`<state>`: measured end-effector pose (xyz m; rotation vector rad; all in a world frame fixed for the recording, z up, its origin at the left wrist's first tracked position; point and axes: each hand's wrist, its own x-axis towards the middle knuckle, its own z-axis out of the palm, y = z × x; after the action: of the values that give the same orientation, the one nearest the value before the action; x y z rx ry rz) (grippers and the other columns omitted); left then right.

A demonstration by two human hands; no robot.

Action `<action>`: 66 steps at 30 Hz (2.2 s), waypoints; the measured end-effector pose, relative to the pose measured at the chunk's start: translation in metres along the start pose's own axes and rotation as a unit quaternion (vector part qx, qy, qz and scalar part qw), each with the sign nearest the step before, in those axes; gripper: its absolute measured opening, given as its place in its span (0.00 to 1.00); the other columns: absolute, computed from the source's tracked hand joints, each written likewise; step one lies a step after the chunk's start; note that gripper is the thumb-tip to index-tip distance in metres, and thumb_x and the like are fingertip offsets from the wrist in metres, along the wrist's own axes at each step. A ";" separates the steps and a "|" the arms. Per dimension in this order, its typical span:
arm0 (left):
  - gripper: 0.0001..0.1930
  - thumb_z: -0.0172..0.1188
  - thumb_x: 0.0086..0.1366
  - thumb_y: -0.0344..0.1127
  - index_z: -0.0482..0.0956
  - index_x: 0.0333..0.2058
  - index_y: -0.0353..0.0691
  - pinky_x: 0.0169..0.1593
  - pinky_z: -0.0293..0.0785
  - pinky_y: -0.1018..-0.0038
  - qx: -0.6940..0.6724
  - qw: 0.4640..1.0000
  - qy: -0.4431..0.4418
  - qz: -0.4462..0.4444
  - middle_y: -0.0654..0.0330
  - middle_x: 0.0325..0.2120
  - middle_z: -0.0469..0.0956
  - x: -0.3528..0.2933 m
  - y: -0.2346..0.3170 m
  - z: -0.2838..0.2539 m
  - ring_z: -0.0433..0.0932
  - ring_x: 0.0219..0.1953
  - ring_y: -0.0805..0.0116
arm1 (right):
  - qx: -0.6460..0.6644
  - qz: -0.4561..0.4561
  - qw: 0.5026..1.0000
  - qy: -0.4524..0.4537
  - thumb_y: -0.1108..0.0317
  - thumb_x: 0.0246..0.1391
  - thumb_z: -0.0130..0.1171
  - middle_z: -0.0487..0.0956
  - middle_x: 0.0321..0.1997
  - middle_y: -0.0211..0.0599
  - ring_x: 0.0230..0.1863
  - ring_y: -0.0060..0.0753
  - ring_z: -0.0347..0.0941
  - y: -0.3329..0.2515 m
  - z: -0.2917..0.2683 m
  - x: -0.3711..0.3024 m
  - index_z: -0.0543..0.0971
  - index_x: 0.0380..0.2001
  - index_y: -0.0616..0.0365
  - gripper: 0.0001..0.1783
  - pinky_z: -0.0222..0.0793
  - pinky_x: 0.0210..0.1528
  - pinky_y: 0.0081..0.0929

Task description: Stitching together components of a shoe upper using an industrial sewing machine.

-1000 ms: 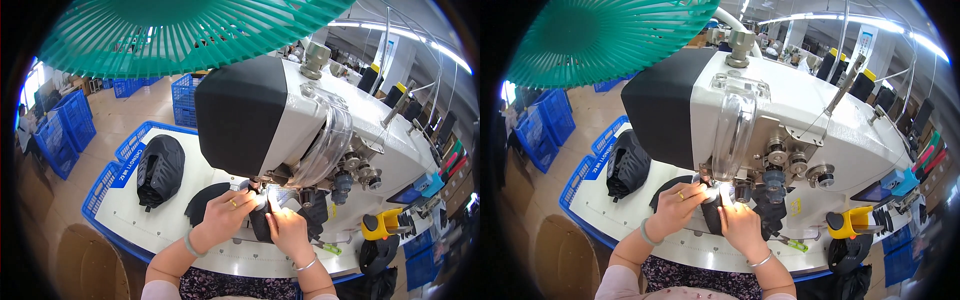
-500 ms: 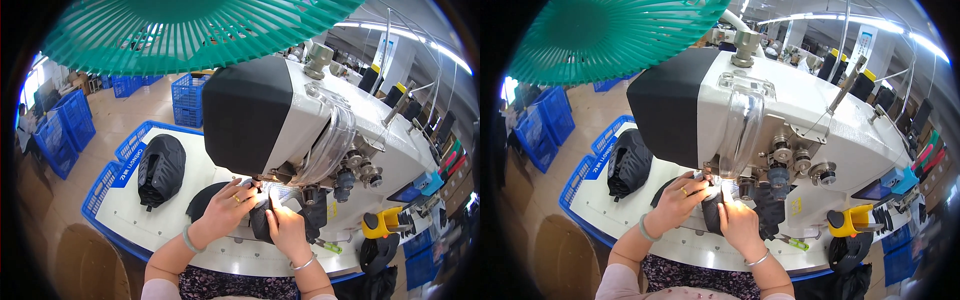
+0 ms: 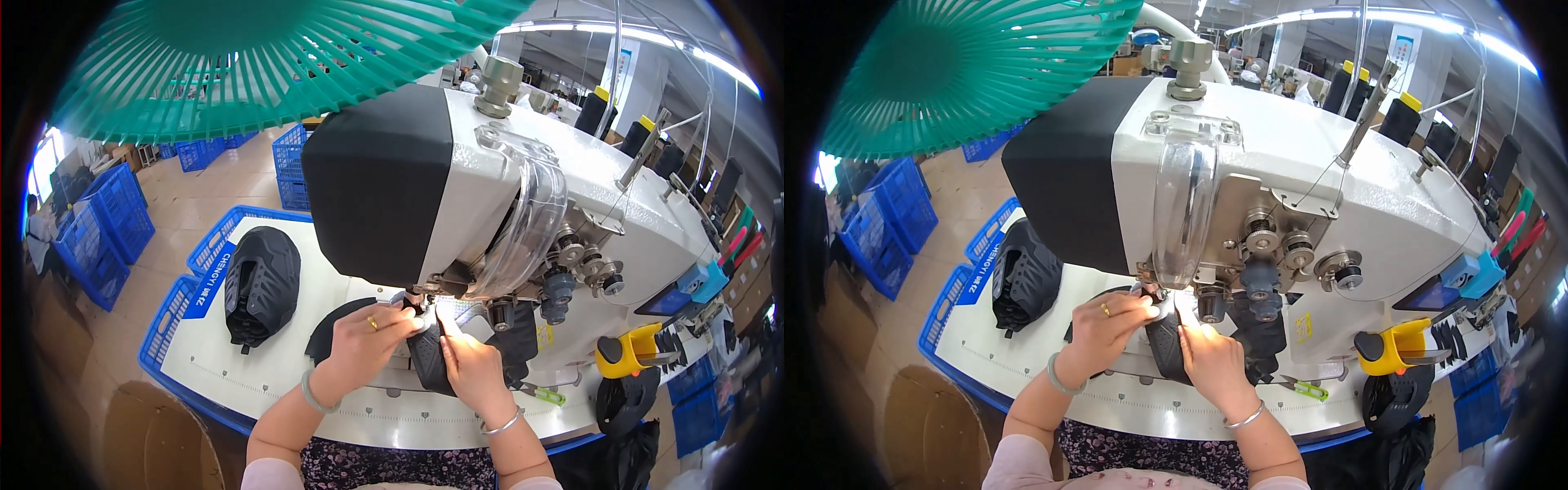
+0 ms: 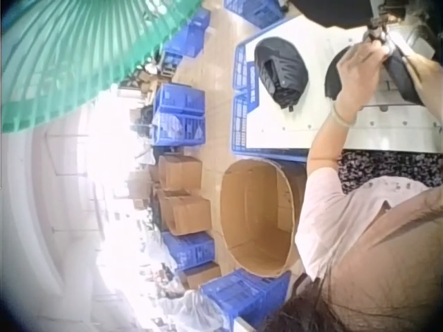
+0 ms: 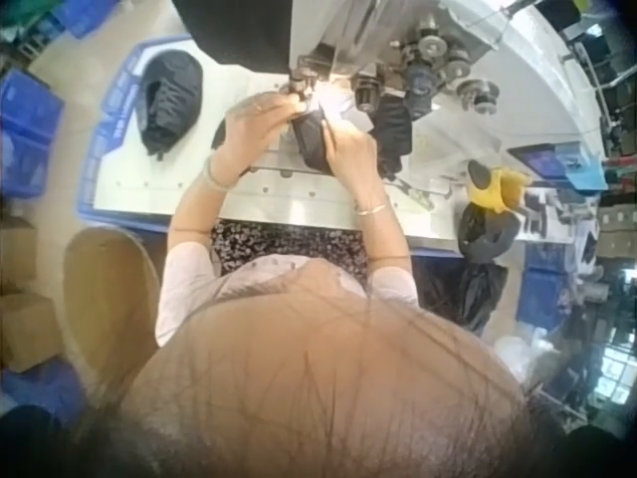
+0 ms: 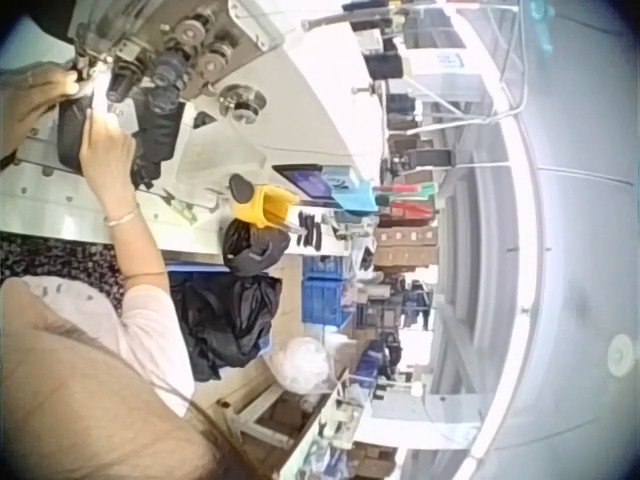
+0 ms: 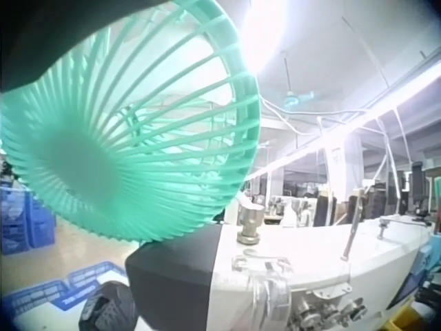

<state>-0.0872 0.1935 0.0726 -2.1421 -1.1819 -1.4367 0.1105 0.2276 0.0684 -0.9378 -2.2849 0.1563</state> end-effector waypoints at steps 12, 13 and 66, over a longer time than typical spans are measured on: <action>0.16 0.58 0.49 0.23 0.80 0.40 0.39 0.48 0.80 0.69 0.029 0.998 -0.028 0.044 0.59 0.41 0.79 0.000 0.000 -0.005 0.80 0.42 0.61 | 0.014 -0.020 0.998 0.051 0.68 0.58 0.55 0.74 0.21 0.43 0.19 0.48 0.73 -0.002 0.011 -0.001 0.77 0.46 0.59 0.13 0.67 0.21 0.39; 0.16 0.58 0.49 0.23 0.80 0.40 0.39 0.48 0.80 0.69 0.028 0.998 -0.028 0.044 0.59 0.41 0.79 0.001 0.000 -0.004 0.80 0.42 0.61 | 0.020 0.000 0.999 0.038 0.70 0.58 0.55 0.75 0.23 0.46 0.21 0.50 0.73 -0.004 0.010 0.000 0.77 0.47 0.61 0.14 0.68 0.24 0.39; 0.07 0.70 0.46 0.32 0.83 0.27 0.45 0.33 0.78 0.74 0.045 0.996 -0.080 0.013 0.68 0.27 0.82 0.025 -0.013 -0.005 0.82 0.30 0.68 | -0.022 -0.028 0.988 -0.151 0.57 0.59 0.50 0.80 0.36 0.49 0.38 0.48 0.76 0.067 -0.006 0.063 0.80 0.38 0.57 0.16 0.71 0.42 0.38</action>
<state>-0.0958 0.2098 0.0946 -2.2366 -1.2450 -1.1961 0.1203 0.3174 0.0837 -0.9226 -2.6000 0.2390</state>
